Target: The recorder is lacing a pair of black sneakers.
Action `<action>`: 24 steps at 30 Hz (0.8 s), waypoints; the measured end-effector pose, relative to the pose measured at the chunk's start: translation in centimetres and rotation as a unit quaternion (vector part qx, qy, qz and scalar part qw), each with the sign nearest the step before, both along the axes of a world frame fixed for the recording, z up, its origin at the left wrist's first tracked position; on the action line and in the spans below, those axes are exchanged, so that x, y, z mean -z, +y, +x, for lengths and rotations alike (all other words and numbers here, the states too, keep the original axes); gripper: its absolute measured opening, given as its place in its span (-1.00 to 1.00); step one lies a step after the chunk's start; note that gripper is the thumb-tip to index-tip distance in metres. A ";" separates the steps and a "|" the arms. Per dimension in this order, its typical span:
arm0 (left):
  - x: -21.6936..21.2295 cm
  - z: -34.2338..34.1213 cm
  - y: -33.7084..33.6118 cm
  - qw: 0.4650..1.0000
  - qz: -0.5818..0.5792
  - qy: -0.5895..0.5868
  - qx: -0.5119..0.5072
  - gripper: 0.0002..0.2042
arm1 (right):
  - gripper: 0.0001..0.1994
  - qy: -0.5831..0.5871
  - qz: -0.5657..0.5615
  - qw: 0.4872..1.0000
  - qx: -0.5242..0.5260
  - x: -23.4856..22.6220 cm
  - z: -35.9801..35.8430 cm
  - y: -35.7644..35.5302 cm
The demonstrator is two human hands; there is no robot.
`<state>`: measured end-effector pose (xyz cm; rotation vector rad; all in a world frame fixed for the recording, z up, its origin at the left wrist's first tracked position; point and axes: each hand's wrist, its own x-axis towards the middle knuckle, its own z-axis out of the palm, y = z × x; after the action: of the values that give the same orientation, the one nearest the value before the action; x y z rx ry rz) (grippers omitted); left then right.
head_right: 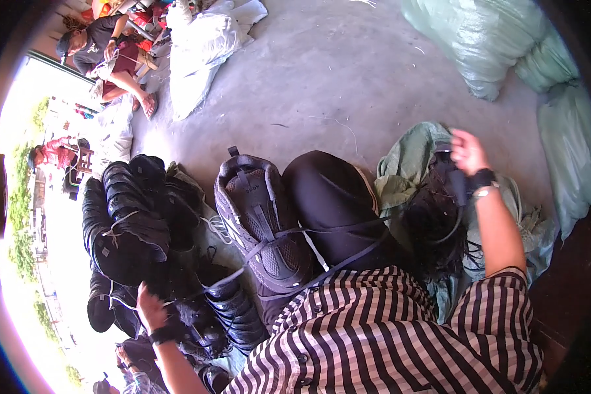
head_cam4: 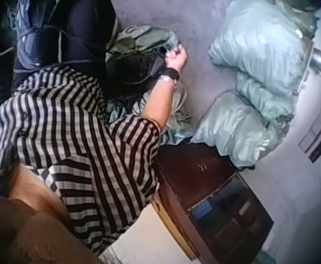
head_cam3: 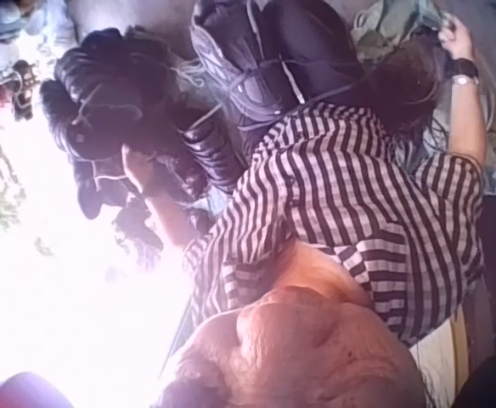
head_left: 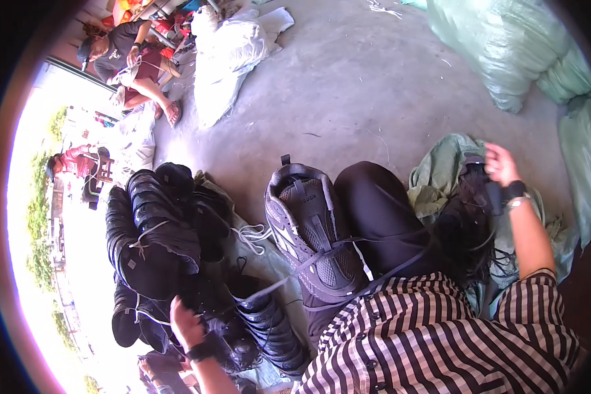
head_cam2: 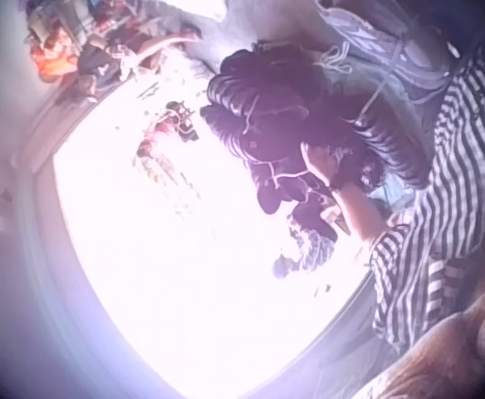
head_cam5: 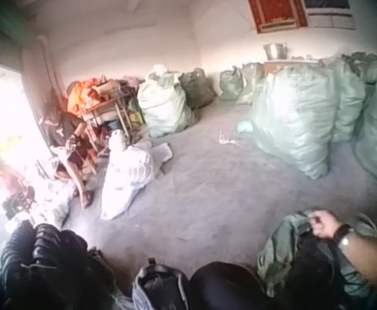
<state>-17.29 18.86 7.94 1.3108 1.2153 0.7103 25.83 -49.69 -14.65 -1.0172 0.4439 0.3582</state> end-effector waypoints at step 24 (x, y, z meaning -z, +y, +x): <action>0.1 15.7 -23.5 0.772 -0.015 0.014 0.635 -0.81 | -0.79 -0.271 -0.165 0.668 -0.673 -25.3 -13.5 26.1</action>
<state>-1.61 -4.67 7.88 1.7293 0.1309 -0.3318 12.37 -23.62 10.65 -1.6169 -0.9554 1.2782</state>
